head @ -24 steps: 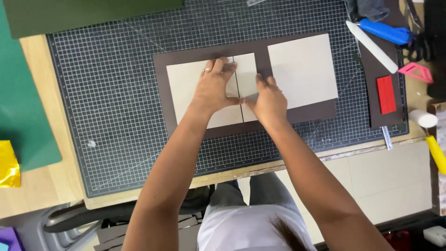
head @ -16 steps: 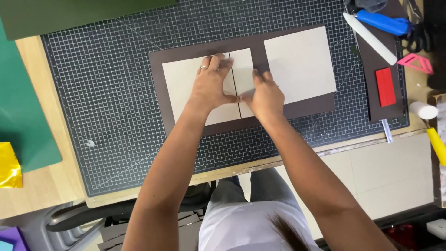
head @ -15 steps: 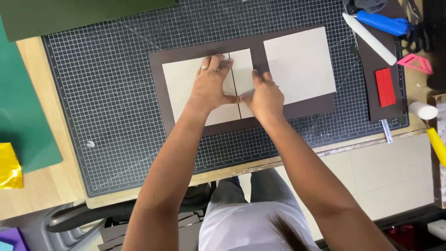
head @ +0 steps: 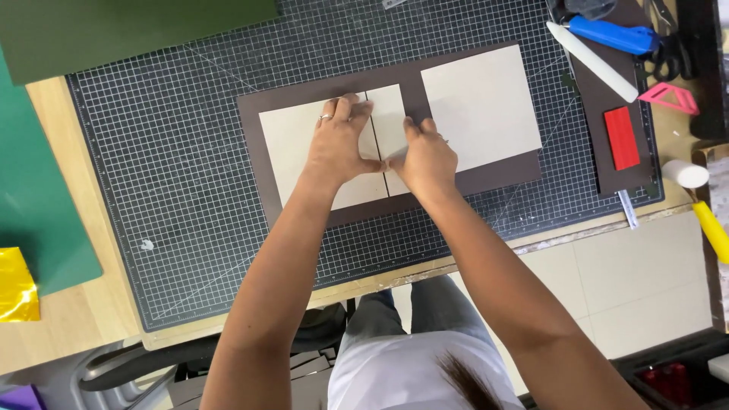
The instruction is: The person aligns two white rectangular sheets on a dark brown backing sheet on a cutting mat, then flips the assembly and uses a red plastic scraper to press the surfaces flat. The person continues to rub the entire surface with the scraper to secure the layers.
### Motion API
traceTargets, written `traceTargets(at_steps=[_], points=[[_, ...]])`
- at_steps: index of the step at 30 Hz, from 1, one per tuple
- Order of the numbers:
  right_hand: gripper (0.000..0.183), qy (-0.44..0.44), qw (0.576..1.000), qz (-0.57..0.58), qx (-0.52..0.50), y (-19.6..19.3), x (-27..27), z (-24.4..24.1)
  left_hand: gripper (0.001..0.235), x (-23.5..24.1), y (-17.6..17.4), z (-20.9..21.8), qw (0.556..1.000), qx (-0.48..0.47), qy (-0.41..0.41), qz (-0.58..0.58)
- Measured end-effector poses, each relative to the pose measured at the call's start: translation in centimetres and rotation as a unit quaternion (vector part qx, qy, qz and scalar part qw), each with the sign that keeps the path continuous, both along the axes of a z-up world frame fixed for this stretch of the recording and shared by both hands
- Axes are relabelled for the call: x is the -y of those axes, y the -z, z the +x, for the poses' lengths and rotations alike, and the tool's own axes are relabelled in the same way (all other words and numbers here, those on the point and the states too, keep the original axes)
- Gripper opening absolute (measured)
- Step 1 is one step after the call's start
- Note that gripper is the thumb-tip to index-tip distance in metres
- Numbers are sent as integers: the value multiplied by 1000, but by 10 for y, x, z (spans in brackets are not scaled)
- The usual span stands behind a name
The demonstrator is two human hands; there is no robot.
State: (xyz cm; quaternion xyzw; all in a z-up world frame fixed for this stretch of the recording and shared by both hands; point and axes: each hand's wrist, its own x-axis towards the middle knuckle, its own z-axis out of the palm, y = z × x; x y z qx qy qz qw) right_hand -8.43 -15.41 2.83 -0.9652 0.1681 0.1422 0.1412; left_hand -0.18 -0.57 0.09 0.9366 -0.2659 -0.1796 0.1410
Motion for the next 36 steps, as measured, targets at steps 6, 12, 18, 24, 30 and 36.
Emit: traceTargets(at_steps=[6, 12, 18, 24, 30, 36], points=[[82, -3, 1000, -3, 2, 6, 4, 0, 116, 2, 0, 0, 1000, 2, 7, 25], [78, -3, 1000, 2, 11, 3, 1, -2, 114, 4, -1, -1, 999, 12, 10, 34], [92, -14, 997, -17, 74, 48, 15, -12, 121, 0, 8, 2, 998, -2, 44, -45], [78, -69, 973, 60, 212, 55, 22, -56, 121, 3, 22, 0, 997, 31, 39, -59], [5, -148, 902, 109, 390, 32, 9, -91, 122, 8, 21, 1, 999, 21, 42, -11], [19, -102, 917, 69, 379, 18, -1, -98, 110, 9, 2, -5, 998, 52, 23, 27]])
